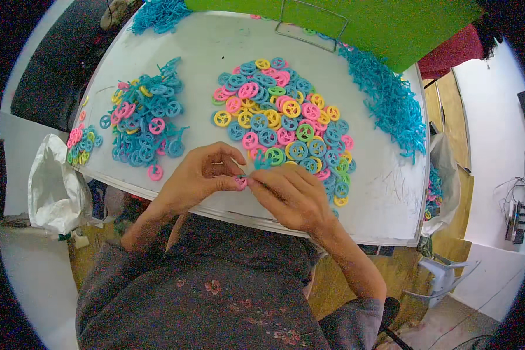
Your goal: Sorting colorful smiley face rings into separate groups on a workstation table.
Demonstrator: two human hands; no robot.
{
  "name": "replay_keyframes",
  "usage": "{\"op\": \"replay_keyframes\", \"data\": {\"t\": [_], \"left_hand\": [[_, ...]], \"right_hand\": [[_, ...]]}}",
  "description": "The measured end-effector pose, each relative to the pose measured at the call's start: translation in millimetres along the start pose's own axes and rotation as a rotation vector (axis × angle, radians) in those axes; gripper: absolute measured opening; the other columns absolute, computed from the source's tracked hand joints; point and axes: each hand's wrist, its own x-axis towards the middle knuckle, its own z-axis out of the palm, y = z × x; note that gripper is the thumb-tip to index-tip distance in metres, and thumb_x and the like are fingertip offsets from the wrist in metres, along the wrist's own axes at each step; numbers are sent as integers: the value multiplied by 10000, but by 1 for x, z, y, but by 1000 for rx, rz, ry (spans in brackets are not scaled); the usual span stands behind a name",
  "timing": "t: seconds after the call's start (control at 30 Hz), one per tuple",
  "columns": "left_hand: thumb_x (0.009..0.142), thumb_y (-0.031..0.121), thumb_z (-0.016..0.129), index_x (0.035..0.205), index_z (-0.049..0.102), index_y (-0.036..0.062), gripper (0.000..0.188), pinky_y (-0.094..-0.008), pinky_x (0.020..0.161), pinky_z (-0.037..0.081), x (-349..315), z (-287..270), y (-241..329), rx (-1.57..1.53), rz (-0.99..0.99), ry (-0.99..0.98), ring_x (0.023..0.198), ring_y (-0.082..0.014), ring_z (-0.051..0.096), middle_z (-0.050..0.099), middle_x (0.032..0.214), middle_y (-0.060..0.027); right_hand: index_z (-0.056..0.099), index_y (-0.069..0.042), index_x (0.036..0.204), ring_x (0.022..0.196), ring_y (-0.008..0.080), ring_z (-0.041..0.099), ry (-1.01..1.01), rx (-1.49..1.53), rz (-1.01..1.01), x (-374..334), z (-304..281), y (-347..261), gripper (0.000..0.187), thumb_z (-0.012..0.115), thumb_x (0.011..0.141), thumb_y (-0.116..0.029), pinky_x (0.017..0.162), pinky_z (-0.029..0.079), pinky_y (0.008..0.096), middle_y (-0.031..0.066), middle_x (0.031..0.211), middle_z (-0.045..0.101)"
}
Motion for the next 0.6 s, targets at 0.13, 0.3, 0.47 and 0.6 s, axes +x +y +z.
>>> {"op": "replay_keyframes", "data": {"t": [0.13, 0.3, 0.47, 0.6], "left_hand": [[773, -60, 659, 962, 552, -5, 224, -257, 741, 510, 1, -5, -14, 66, 9, -19, 792, -112, 597, 607, 886, -55], [772, -64, 660, 945, 554, -2, 212, -249, 730, 507, 1, 1, -17, 106, 11, 57, 785, -110, 595, 609, 887, -47], [792, -94, 617, 997, 552, -14, 229, -291, 787, 542, 5, 14, -11, 152, 255, 64, 878, -162, 626, 610, 897, -64], [807, -104, 590, 1029, 552, -22, 240, -319, 807, 558, 10, 19, -19, 24, 247, 148, 918, -196, 633, 617, 926, -75]], "right_hand": [[663, -1, 895, 870, 231, 622, -17, 60, -45, 1, 0, -4, 229, 689, 670, -31, 727, 535, 346, 78, 1006, 619], [680, 8, 923, 825, 245, 644, -21, 94, -12, -1, 0, -5, 260, 676, 663, 4, 704, 542, 349, 113, 964, 644], [665, 9, 957, 859, 253, 638, -13, 150, 265, -8, -1, -3, 273, 702, 688, -17, 732, 537, 343, 97, 1021, 632], [657, 0, 980, 823, 263, 638, 60, 76, 88, -4, 5, 5, 292, 723, 696, -24, 689, 528, 334, 95, 1020, 636]]}}
